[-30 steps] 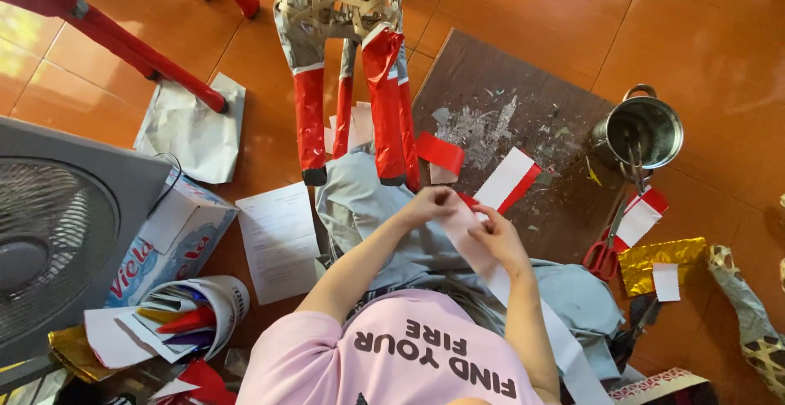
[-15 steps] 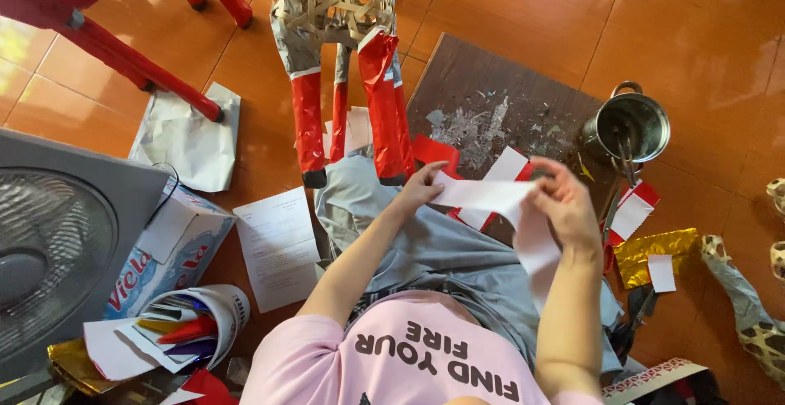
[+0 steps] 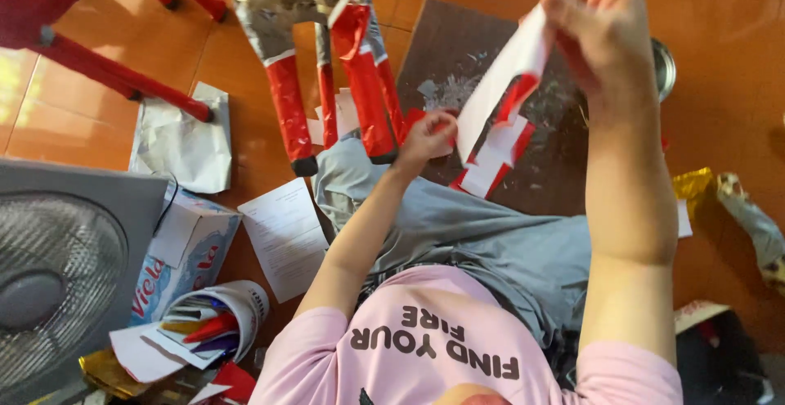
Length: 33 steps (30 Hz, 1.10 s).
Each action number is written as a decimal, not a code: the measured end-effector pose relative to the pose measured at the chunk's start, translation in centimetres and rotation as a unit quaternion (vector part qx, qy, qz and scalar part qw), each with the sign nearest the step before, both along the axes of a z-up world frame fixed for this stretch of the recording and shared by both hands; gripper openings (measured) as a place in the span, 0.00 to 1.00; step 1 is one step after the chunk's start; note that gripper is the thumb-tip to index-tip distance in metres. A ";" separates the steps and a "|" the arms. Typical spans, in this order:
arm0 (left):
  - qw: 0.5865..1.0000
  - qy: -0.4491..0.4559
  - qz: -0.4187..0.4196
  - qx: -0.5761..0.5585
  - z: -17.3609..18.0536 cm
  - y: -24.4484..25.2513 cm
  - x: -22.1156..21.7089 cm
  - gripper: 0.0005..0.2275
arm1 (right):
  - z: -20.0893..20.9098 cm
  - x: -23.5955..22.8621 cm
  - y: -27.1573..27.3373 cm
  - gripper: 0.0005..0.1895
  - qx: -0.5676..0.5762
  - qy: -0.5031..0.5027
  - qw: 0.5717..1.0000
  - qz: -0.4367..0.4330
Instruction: Applying red paper strips to a woven bamboo frame using glue to decorate a traditional lantern.
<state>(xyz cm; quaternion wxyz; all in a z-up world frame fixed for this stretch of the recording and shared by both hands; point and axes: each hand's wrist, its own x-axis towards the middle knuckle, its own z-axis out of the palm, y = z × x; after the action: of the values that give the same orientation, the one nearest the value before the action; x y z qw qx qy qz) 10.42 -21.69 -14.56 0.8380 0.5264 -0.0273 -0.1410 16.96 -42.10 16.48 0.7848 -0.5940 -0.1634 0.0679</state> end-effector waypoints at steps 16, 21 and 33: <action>0.999 -0.032 0.026 -0.019 0.5 -3.0 0.9 0.06 | -0.1 1.2 -1.1 0.09 0.065 0.009 0.998 -0.017; 0.993 0.022 -0.012 0.111 -2.6 -2.9 0.7 0.07 | 0.7 -0.6 0.1 0.21 0.013 -0.005 1.000 0.007; 0.948 -0.122 0.097 0.278 -7.0 -1.8 -2.1 0.16 | -8.6 -3.2 -0.3 0.18 -0.315 0.001 0.948 0.048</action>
<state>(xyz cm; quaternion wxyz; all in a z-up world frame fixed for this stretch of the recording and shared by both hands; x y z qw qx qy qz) 8.36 -23.45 -21.53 0.6584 0.7517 -0.0376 0.0046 13.71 -42.42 7.87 0.5536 -0.8024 -0.1615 0.1537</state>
